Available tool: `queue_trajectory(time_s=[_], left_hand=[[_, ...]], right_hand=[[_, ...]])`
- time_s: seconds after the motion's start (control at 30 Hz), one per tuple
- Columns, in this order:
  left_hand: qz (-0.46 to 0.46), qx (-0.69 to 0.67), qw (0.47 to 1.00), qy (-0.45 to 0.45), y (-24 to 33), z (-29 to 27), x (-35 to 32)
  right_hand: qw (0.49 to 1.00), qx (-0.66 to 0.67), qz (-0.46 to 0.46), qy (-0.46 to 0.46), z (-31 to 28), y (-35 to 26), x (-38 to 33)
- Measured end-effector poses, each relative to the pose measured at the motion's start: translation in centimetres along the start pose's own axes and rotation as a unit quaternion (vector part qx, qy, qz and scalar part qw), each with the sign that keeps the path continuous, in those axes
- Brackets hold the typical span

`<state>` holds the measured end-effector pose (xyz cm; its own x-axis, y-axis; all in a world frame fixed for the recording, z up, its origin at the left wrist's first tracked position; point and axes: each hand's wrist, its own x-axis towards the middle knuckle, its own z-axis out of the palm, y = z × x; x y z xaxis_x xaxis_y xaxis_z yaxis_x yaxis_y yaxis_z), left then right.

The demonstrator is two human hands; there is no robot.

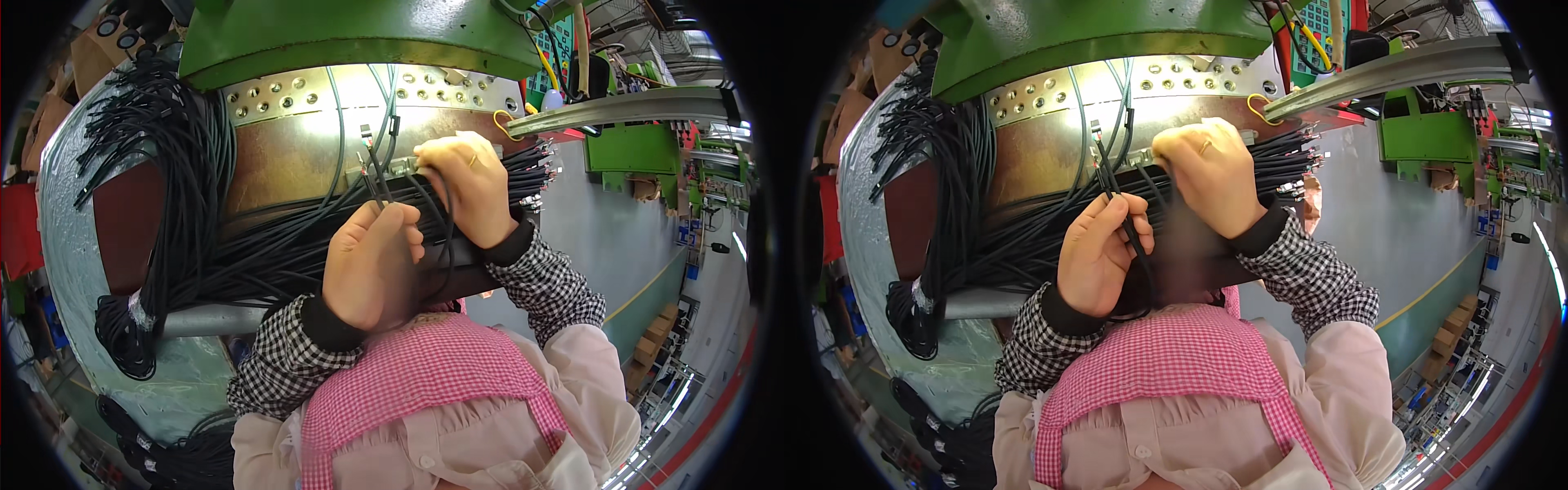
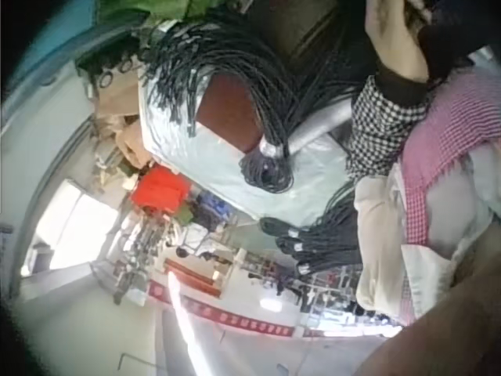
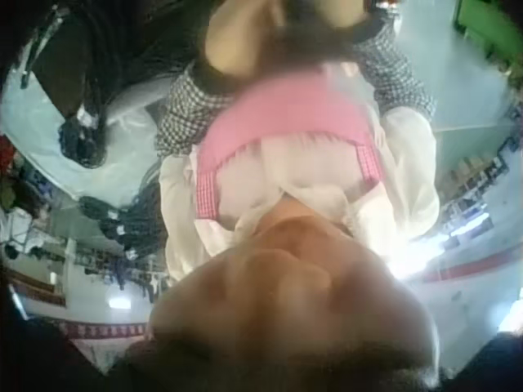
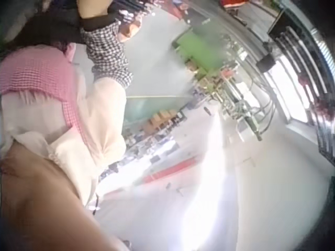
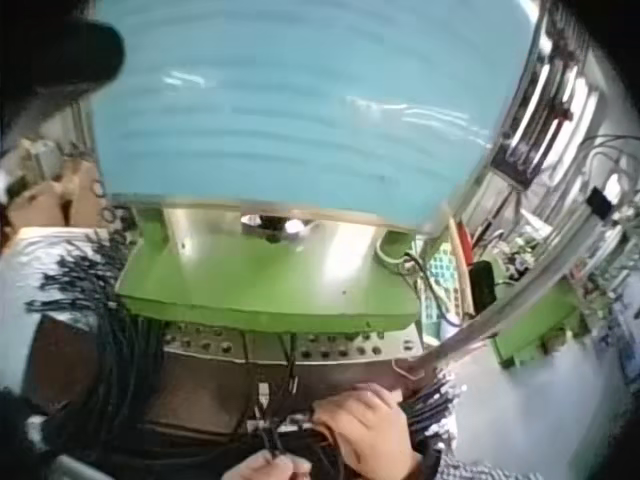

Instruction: The person inserts cable connectors into a fixture bar, places the loaded fixture into a molding machine, presses buttons to run the machine cycle, and removes the molded cables.

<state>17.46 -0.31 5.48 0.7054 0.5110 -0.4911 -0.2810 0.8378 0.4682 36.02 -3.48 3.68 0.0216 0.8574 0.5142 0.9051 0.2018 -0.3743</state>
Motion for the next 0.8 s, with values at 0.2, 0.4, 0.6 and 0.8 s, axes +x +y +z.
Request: queue_trajectory(time_s=[0.2, 0.4, 0.6, 0.8], left_hand=[[0.025, 0.014, 0.999, -0.020, 0.0, 0.2, -0.1], [-0.012, 0.096, 0.993, -0.064, 0.5, 1.9, -0.4], [0.091, 0.028, 0.994, -0.060, 0.6, 0.8, 0.0], [-0.071, -0.142, 0.983, -0.093, 1.6, 1.7, -0.1]], right_hand=[[0.998, -0.006, -0.013, -0.061, -1.3, 0.8, 0.7], [0.993, -0.024, -0.119, -0.013, -2.7, -1.6, 2.9], [0.994, 0.045, 0.102, 0.007, -2.7, 1.5, -0.5], [0.999, -0.018, 0.026, 0.013, -2.0, 1.9, -1.1]])
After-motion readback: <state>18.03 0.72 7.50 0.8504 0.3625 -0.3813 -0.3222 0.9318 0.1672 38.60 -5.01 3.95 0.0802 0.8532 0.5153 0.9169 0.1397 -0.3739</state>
